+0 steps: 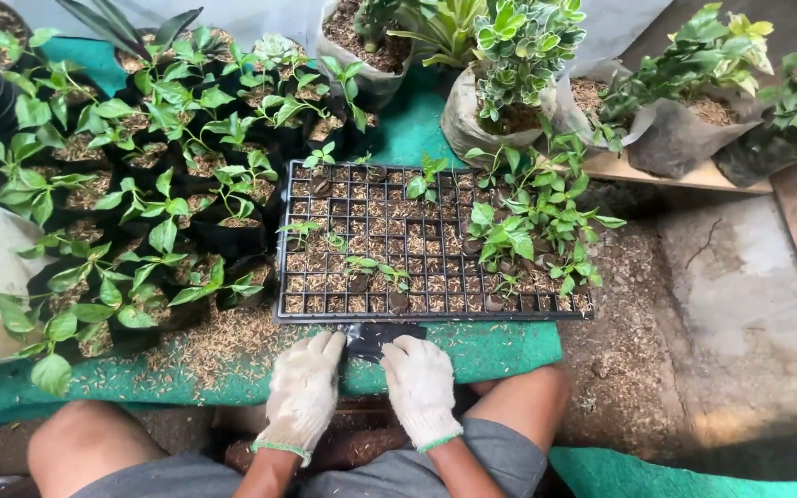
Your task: Transplanting small seedlings from a seedling tray into individual nursery bags and filling them with a soil mixture using a hand scoop.
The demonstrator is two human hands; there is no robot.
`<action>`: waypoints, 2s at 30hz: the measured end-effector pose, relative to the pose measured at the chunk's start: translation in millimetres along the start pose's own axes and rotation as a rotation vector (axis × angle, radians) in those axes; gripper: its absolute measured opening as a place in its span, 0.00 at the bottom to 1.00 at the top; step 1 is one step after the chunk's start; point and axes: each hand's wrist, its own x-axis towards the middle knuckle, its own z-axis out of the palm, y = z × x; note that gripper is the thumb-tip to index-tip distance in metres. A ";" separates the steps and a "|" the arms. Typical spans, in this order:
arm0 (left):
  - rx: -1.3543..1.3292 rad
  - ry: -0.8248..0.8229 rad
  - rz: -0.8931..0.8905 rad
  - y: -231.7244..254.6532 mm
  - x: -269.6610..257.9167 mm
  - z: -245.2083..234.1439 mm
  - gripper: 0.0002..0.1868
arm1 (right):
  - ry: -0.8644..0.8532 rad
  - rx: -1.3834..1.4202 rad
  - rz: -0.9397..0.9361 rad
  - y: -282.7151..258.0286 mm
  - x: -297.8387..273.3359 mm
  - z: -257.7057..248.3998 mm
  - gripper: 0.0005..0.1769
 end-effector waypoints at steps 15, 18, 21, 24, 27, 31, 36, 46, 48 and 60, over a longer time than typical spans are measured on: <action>0.038 0.118 0.015 -7.4 -5.0 4.0 0.25 | -0.176 0.105 0.214 -4.9 20.4 -31.1 0.17; 0.046 0.132 0.015 -5.9 -5.6 1.8 0.20 | -0.219 0.174 0.295 -8.2 19.0 -45.9 0.17; 0.016 0.057 -0.001 -5.4 -5.1 -3.3 0.20 | -0.229 0.313 0.444 -11.8 20.2 -63.7 0.16; 0.013 0.104 0.007 -2.5 -9.3 -12.6 0.17 | -0.230 0.466 0.614 -19.2 25.0 -82.6 0.15; -0.169 0.175 -0.087 4.7 -28.6 -41.7 0.19 | -0.138 0.762 0.837 -39.6 31.5 -96.3 0.17; -0.442 0.366 -0.011 19.4 -62.8 -66.0 0.31 | -0.064 1.253 0.952 -71.7 35.0 -95.2 0.13; -0.458 0.265 -0.072 22.2 -79.0 -50.3 0.44 | -0.168 1.386 0.952 -103.2 33.6 -71.0 0.17; -1.050 -0.162 -0.764 17.0 -75.4 -99.5 0.25 | -0.060 1.318 0.968 -129.0 35.5 -49.3 0.29; -1.086 -0.079 -0.731 13.6 -78.1 -87.8 0.23 | -0.054 1.307 0.963 -130.7 36.0 -49.9 0.30; 0.037 0.091 -0.138 -1.2 -81.2 -56.6 0.36 | -0.395 0.956 1.023 -141.0 51.3 -71.4 0.24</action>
